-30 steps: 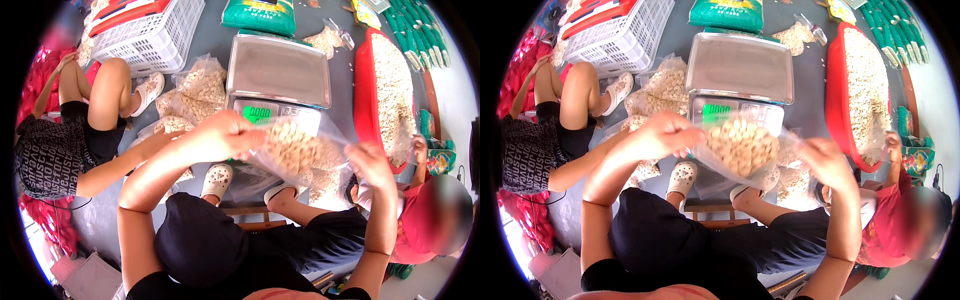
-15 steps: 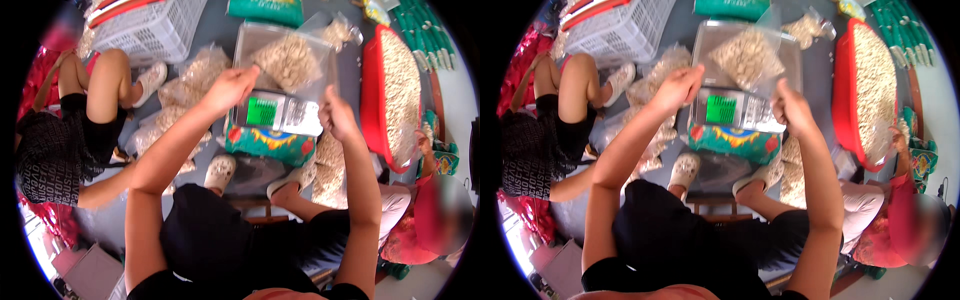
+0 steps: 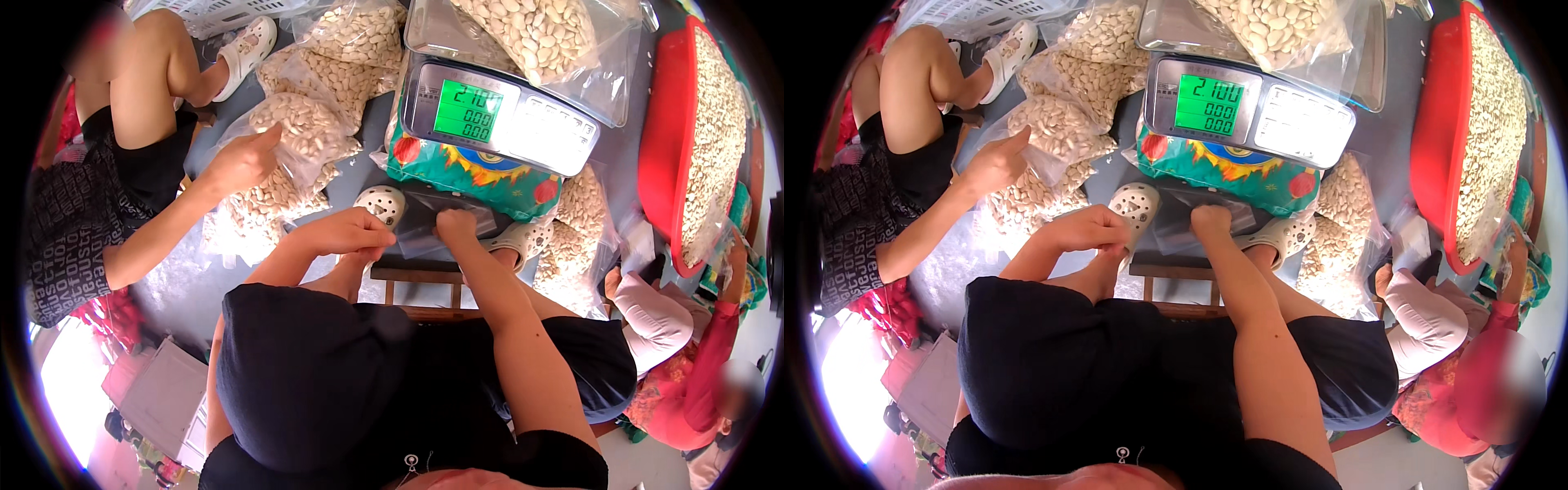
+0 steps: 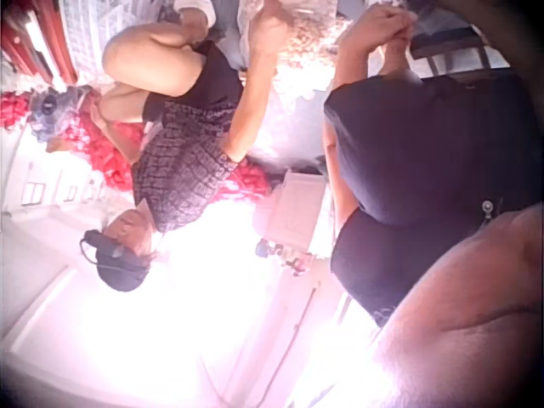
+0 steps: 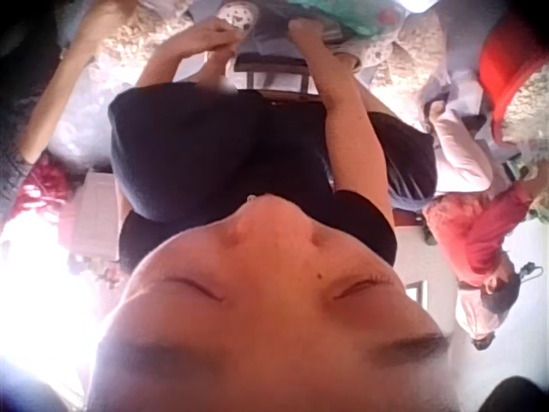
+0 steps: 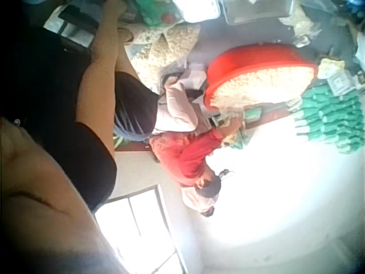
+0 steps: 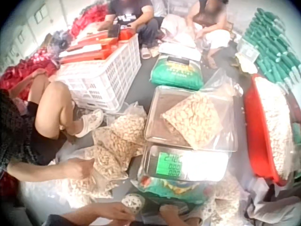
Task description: The person scoops nuts from a large red bin into clear plastic bags and places them on a digital scale to measure the weight. They adjust the amount of nuts in the bags to reach a target weight, then set the filled bags aside.
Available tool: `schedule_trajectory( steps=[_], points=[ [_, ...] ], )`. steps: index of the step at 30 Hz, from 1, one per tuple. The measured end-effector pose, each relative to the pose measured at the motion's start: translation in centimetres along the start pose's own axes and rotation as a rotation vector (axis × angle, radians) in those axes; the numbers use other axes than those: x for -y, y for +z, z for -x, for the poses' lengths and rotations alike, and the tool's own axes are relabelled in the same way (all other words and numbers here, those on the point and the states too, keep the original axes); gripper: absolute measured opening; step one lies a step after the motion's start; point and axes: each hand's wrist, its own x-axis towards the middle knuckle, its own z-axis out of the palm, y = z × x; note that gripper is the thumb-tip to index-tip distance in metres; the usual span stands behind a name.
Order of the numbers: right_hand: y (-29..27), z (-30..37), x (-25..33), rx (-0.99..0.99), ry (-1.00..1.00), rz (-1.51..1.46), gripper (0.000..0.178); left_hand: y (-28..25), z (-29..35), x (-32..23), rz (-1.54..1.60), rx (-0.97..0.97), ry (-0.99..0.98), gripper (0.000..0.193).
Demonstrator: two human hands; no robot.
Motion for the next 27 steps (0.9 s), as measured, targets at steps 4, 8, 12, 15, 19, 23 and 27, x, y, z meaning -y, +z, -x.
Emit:
schedule_trajectory(
  steps=[4, 8, 12, 15, 19, 23, 27],
  points=[
    [0.3, -0.1, -0.1, -0.013, -0.003, 0.059, 0.019, -0.9, -2.1, 1.4, -0.101, -0.033, -0.001, 0.037],
    [-2.7, 3.1, -0.8, 0.089, -0.037, 0.087, 0.020, -2.6, -4.7, 4.0, -0.457, -0.197, -0.005, 0.037],
    [-9.9, 8.1, -0.5, -0.039, -0.143, -0.157, 0.020, -2.8, -6.2, 4.6, -0.695, -0.241, -0.016, 0.044],
    [-14.7, 10.1, 0.2, -0.211, -0.141, -0.443, 0.022, -2.6, -5.4, 2.8, -0.602, -0.265, -0.057, 0.043],
    [-19.6, 10.9, 1.7, -0.376, -0.180, -0.533, 0.027, -2.7, -4.2, 1.4, -0.492, -0.658, 0.341, 0.038],
    [-21.5, 10.3, 2.2, -0.381, -0.203, -0.652, 0.033, -2.1, 0.0, -2.5, -0.803, -0.853, 0.531, 0.026],
    [-22.6, 9.4, 2.5, -0.018, -0.150, -1.007, 0.034, -1.0, 4.0, -5.9, -0.774, -0.906, 0.495, 0.012]
  ],
)
